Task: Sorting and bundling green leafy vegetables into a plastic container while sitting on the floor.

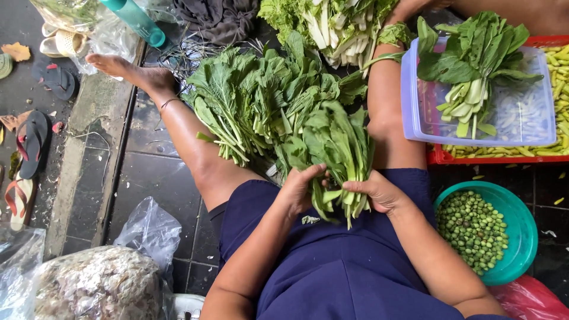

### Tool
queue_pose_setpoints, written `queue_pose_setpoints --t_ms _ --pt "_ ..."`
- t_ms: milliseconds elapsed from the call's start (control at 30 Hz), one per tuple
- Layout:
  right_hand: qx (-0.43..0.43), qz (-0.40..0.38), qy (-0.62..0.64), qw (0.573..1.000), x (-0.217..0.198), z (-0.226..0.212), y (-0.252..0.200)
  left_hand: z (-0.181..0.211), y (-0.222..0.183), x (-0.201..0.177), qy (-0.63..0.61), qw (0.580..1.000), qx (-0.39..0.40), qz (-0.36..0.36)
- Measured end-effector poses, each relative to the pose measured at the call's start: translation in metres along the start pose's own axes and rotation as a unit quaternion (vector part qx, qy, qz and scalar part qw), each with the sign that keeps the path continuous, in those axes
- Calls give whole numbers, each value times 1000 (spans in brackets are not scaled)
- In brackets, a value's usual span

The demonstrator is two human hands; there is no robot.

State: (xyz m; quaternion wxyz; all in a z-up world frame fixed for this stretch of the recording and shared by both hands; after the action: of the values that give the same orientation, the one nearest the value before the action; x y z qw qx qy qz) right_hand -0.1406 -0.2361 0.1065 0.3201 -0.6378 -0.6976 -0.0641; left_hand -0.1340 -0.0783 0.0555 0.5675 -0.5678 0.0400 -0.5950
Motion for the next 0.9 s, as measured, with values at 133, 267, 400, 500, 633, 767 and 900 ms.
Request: queue_pose_setpoints --t_ms 133,267,400,500,633,767,900 --pt "11 43 51 998 -36 9 -2 19 -26 17 -19 999 -34 19" --pt "-8 33 107 994 -56 5 14 15 -61 48 15 988 -153 -9" --pt "-27 3 123 992 -60 -13 18 25 -82 53 -13 989 -147 -28" --pt "-30 -20 164 986 -59 -20 18 60 -68 33 -45 992 -48 -110" --pt "-80 -53 162 982 -72 -22 14 143 -80 45 -29 999 25 0" --pt "-98 -81 160 979 -61 -43 8 245 -55 29 65 982 151 97" --pt "-111 -46 149 982 -51 -44 1 288 43 -60 321 886 203 267"
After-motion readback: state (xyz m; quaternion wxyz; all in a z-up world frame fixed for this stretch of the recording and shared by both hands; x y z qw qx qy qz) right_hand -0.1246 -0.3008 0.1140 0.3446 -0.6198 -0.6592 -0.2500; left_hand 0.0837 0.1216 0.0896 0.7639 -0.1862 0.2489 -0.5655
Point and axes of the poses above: each hand's wrist, its own y-axis towards the middle knuckle, its own x-axis out of the palm, z = x × y, the point moved 5 cm from there along y, towards the middle knuckle, and after that the axes turned 14 degrees about -x, right-handed, at the moved point
